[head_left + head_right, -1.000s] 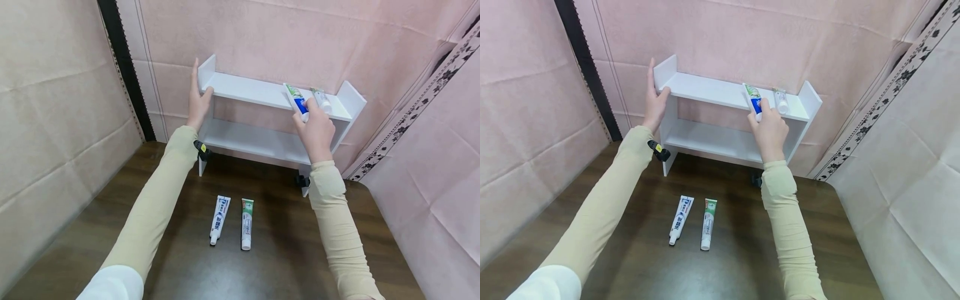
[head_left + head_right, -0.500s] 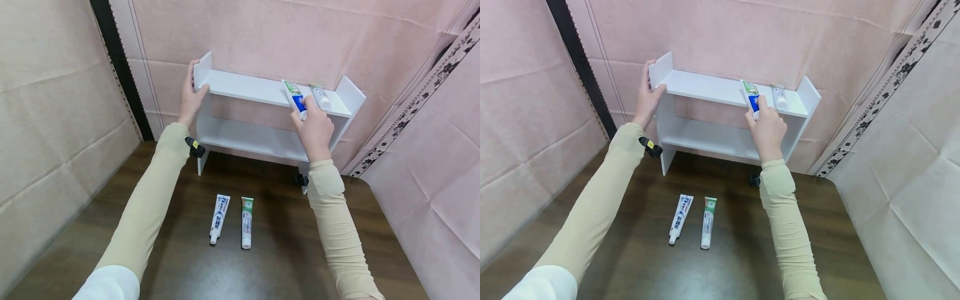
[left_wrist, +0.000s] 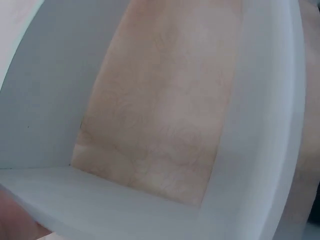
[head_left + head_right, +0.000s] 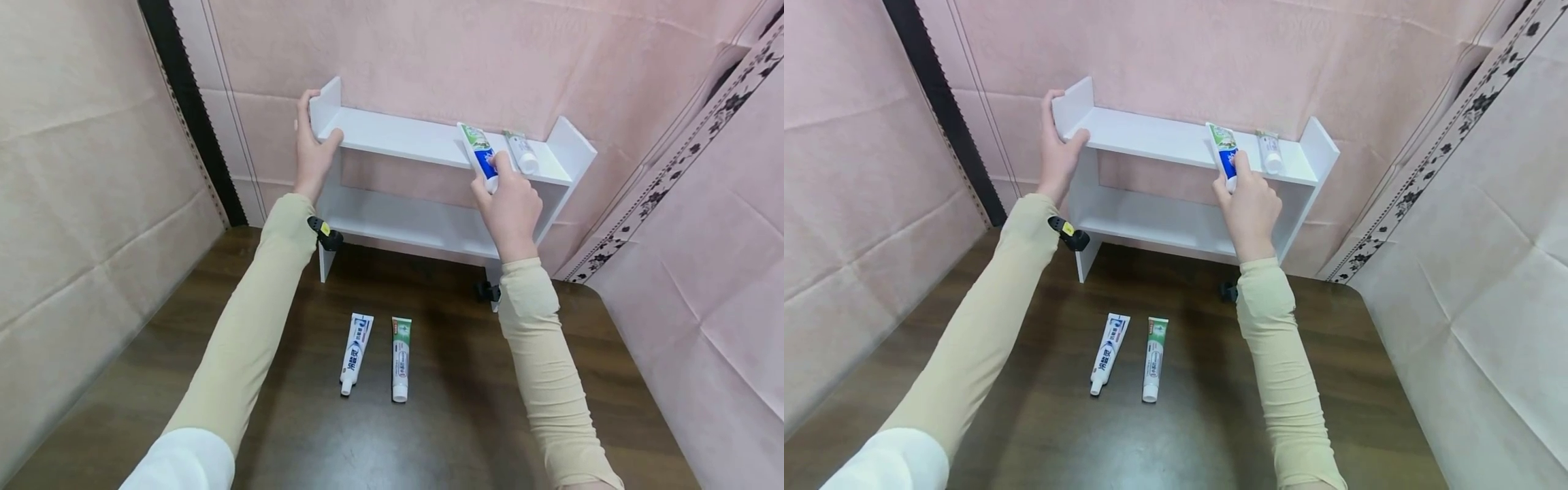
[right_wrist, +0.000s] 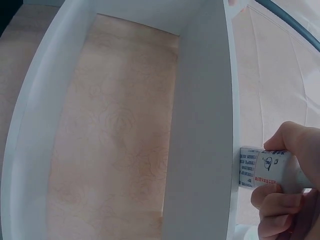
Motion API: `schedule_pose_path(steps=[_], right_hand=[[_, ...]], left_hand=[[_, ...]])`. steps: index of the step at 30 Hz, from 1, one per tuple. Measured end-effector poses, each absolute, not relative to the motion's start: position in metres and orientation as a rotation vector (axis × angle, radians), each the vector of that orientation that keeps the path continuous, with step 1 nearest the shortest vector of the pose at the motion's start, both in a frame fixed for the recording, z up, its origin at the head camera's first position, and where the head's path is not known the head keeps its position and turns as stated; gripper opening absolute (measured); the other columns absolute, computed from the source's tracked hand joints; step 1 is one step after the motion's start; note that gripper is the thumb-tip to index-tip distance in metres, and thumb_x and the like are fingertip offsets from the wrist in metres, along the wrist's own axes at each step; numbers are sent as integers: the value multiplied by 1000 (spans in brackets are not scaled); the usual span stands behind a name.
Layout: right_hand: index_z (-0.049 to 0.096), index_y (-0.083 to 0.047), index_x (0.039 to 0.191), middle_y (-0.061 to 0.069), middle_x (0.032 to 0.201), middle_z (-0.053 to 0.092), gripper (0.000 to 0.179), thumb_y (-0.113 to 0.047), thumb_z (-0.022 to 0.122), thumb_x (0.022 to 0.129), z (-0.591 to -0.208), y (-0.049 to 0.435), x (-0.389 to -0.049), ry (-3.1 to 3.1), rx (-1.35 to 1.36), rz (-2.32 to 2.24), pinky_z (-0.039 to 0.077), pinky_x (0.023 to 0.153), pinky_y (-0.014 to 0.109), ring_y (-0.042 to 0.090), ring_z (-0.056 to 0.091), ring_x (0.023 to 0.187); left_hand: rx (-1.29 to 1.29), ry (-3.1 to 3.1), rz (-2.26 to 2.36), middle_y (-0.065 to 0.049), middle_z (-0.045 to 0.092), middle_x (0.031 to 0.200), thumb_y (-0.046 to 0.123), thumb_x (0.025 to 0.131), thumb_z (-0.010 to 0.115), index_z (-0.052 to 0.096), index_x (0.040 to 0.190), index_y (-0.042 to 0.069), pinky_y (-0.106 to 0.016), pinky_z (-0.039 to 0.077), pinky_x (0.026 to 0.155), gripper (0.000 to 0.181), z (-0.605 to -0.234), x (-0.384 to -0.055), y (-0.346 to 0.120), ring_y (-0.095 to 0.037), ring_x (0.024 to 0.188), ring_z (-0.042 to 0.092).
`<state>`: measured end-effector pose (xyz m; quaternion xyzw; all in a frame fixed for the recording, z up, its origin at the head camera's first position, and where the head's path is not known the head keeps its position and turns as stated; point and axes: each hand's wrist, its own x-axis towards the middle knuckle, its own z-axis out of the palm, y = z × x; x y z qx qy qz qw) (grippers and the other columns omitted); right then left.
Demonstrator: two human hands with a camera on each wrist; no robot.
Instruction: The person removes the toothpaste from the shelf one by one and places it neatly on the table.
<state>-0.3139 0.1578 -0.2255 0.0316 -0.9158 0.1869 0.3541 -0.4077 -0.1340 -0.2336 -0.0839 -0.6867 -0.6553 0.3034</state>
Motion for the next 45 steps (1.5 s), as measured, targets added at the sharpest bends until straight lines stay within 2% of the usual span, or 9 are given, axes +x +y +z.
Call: schedule_pose_path(steps=[4, 8, 11, 16, 30, 45], right_hand=[[54, -8, 117, 23, 105, 71, 35, -35, 49, 95, -225, 158, -313, -2358, 77, 475, 49, 62, 49, 42, 67, 78], [54, -8, 120, 23, 106, 71, 37, -36, 49, 96, -226, 158, -311, -2357, 61, 468, 49, 62, 50, 43, 67, 78], [54, -9, 122, 23, 106, 71, 38, -36, 47, 96, -228, 157, -308, -2361, 56, 469, 50, 62, 50, 42, 66, 77], [55, -9, 122, 23, 107, 70, 38, -35, 47, 96, -234, 156, -302, -2356, 68, 480, 50, 63, 50, 41, 66, 77], [56, -7, 120, 22, 110, 71, 35, -31, 51, 95, -256, 164, -284, -2263, 97, 553, 52, 63, 52, 42, 68, 80], [59, -6, 119, 22, 106, 72, 33, -25, 56, 92, -270, 169, -259, -2218, 138, 561, 49, 56, 49, 42, 66, 70]], left_hand=[[-299, -1755, -1820, 2, 40, 145, -1, 81, 51, 35, 145, 22, -24, 34, 88, 69, -228, -395, -130, -15, 113, 43], [-300, -1789, -1848, 5, 39, 147, 1, 84, 50, 33, 148, 28, -23, 34, 90, 72, -224, -386, -129, -14, 116, 42], [-289, -1800, -1858, 2, 41, 145, 1, 84, 50, 33, 148, 29, -24, 35, 90, 72, -224, -386, -129, -13, 114, 43], [-282, -1793, -1865, 1, 41, 143, 3, 84, 51, 34, 147, 29, -25, 35, 88, 70, -226, -390, -133, -13, 112, 43], [-268, -1809, -1879, 8, 39, 144, 4, 85, 50, 32, 148, 32, -22, 34, 88, 71, -228, -391, -132, -10, 113, 41], [-257, -1840, -1869, 7, 39, 145, 6, 86, 49, 30, 148, 33, -21, 32, 91, 71, -227, -391, -132, -9, 115, 40]])
